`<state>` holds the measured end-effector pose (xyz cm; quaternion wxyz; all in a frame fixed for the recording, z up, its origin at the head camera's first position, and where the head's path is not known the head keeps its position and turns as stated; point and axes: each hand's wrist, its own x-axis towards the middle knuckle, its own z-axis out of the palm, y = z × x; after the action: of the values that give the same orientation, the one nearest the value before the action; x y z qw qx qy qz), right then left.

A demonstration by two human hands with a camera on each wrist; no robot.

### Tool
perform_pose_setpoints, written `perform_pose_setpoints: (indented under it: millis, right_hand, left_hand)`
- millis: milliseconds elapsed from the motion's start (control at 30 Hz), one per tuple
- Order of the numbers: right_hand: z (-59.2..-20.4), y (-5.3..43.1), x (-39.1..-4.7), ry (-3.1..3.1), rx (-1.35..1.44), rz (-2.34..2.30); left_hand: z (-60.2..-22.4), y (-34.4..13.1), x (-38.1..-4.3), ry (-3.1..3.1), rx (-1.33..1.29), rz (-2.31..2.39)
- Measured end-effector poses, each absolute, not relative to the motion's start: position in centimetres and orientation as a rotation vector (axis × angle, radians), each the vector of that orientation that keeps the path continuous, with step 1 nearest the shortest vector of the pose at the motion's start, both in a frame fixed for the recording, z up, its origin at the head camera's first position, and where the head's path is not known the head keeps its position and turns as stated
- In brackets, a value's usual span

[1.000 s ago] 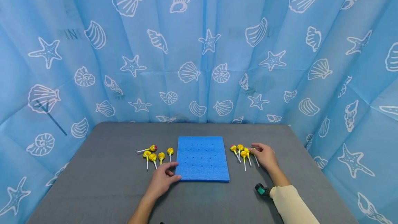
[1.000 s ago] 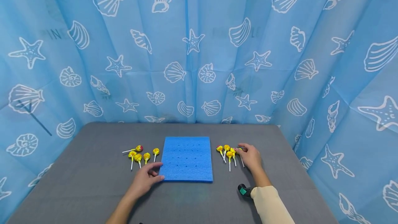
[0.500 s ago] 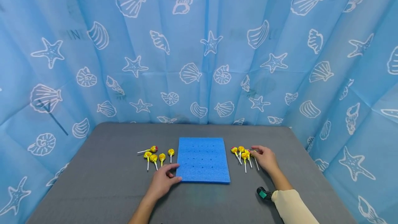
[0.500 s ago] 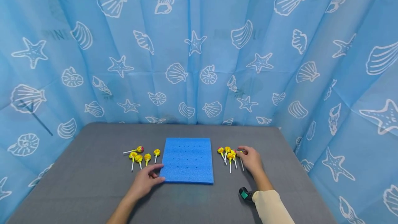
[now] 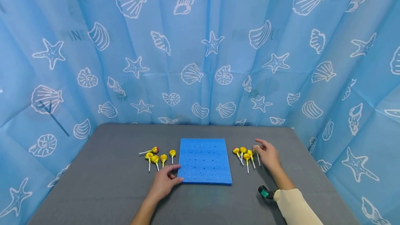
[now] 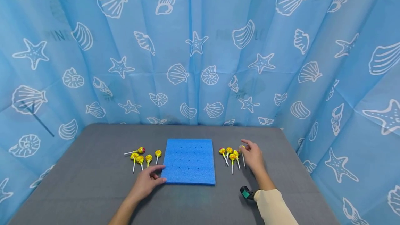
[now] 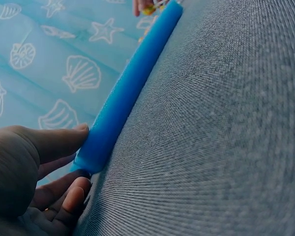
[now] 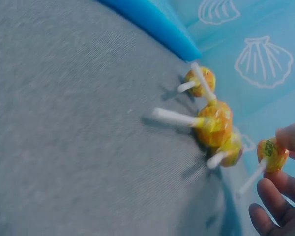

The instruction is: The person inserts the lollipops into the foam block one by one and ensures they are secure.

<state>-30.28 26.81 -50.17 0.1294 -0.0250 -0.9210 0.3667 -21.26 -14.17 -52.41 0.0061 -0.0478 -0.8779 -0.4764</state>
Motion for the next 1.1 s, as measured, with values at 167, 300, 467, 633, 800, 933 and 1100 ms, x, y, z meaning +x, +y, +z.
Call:
perform_pose_setpoints:
  millis: [167,300,467,633,800,933,1100]
  right_hand:
    - [-49.3,26.5,-30.9,-2.652,-0.046,1.081]
    - [-48.5,26.0,-31.4,-2.635,-0.04,1.107]
    - [-47.7,25.3,-32.0,-2.589,-0.049,1.12]
    - [-47.3,24.7,-32.4,-2.558,0.005,1.096]
    - [-47.2,23.9,-32.8,-2.509,0.056,1.127]
    - [-47.0,23.1,-33.0,-2.471,0.08,1.178]
    - [-46.7,22.0,-33.3,-2.438,0.09,1.218]
  left_hand:
    - [-52.3,-14.2,-21.2,-2.759,-0.125,-1.519]
    - [-52.3,-14.3,-21.1,-2.763,-0.125,-1.515]
    - [-52.5,-14.2,-21.2,-2.767,-0.12,-1.49]
    - [-52.6,-14.2,-21.2,-2.762,-0.129,-1.482]
    - [-52.5,-14.1,-21.2,-2.774,-0.113,-1.497]
    - [-52.4,-14.0,-21.1,-2.791,-0.092,-1.496]
    - [-52.4,-13.9,-21.2,-2.785,-0.096,-1.505]
